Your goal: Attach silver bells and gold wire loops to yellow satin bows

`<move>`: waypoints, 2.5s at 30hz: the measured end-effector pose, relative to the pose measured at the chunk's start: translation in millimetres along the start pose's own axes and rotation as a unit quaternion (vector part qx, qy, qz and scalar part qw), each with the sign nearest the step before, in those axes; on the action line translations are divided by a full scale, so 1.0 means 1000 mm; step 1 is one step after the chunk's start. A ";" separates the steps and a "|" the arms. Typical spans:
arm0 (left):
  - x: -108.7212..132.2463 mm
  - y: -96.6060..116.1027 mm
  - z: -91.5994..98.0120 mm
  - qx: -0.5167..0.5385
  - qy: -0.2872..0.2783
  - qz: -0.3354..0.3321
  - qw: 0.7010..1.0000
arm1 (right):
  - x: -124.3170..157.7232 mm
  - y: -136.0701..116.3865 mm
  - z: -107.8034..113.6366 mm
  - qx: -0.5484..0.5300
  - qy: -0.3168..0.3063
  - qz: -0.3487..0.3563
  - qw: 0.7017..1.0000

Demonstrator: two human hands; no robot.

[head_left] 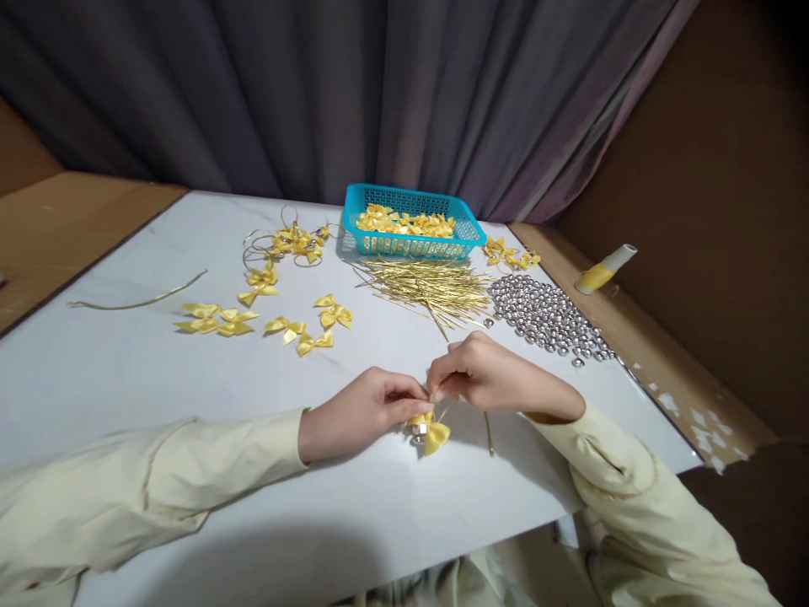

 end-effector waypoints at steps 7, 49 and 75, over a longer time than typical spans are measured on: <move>0.001 0.002 0.001 0.010 -0.011 0.009 1.000 | 0.001 -0.007 0.002 0.043 0.020 -0.011 0.999; -0.005 0.002 0.007 0.055 -0.024 -0.025 0.998 | 0.020 0.015 -0.006 -0.109 0.135 -0.131 0.976; 0.007 0.053 0.022 -0.157 0.082 -0.160 0.971 | 0.018 0.024 0.020 -0.236 0.191 -0.206 0.930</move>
Point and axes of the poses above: each hand's wrist, its own x-axis away from the middle knuckle, its own z-axis out of the back of the hand, y = z × x, the point moved 8 cm from there along -x, towards the middle knuckle, and after that the axes turned 11 degrees about x, right-handed, at the moved point
